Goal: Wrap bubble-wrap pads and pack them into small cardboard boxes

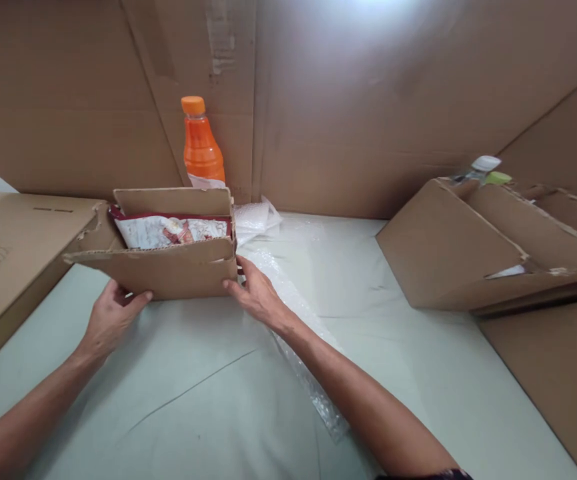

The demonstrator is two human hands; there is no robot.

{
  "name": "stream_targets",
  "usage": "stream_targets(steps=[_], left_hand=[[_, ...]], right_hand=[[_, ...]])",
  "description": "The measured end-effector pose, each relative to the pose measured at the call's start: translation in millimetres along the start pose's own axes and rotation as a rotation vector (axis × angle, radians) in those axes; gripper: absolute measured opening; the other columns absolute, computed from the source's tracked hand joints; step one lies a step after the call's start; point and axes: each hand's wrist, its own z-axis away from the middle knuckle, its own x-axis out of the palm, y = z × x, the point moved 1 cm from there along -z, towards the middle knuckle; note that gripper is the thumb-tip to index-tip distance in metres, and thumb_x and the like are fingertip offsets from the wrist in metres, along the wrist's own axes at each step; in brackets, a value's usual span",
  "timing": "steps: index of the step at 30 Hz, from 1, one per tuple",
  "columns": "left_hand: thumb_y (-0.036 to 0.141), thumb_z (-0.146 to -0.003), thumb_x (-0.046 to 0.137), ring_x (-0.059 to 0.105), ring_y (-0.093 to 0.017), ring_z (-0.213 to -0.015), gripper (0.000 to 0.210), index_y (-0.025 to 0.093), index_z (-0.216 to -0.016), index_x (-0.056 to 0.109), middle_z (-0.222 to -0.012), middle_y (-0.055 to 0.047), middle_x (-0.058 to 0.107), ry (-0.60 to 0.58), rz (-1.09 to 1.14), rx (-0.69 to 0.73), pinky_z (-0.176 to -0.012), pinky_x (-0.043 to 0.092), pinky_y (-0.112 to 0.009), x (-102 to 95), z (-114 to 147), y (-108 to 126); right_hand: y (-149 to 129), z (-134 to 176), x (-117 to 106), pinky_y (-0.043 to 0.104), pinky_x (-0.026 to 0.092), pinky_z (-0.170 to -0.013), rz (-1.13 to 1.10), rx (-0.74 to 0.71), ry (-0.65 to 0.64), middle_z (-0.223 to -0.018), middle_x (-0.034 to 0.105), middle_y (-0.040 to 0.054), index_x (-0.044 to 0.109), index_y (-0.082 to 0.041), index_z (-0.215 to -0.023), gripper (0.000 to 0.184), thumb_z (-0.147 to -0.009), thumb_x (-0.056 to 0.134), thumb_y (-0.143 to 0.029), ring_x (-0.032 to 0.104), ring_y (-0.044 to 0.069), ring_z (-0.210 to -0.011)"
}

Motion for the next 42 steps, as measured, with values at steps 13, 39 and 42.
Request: stream_targets(steps=[13,39,42], left_hand=[[0.037,-0.071,0.073,0.059,-0.032,-0.127,0.069,0.016,-0.133,0.052,-0.138,-0.019,0.059,0.089,-0.042,0.095,-0.109,0.048,-0.049,26.3,-49.1,-8.6],[0.024,-0.094,0.057,0.071,-0.017,-0.085,0.020,0.020,-0.109,0.070,-0.100,-0.004,0.077,-0.910,-0.226,0.352,-0.076,0.053,-0.030,81.9,169.4,33.7],[0.026,-0.090,0.061,0.070,-0.018,-0.082,0.040,0.019,-0.129,0.063,-0.097,-0.003,0.076,-0.867,-0.370,0.154,-0.074,0.053,-0.029,85.8,155.4,38.7]], right_hand=[[16.5,-41.2,-26.8,0.044,0.057,-0.097,-0.005,-0.004,0.115,-0.148,0.058,0.0158,0.053,-0.016,-0.142,0.059,-0.088,0.060,-0.036,0.063,0.029,-0.125],[-3.1,254.0,-53.6,0.025,0.061,-0.069,0.228,-0.009,0.096,-0.128,0.071,0.0075,0.069,-0.026,-0.124,0.036,-0.093,0.055,-0.014,0.071,0.020,-0.112],[-10.6,254.5,-40.3,0.030,0.061,-0.080,0.266,-0.099,0.283,-0.111,0.075,0.0058,0.067,-0.024,-0.121,0.030,-0.094,0.058,-0.012,0.073,0.017,-0.095]])
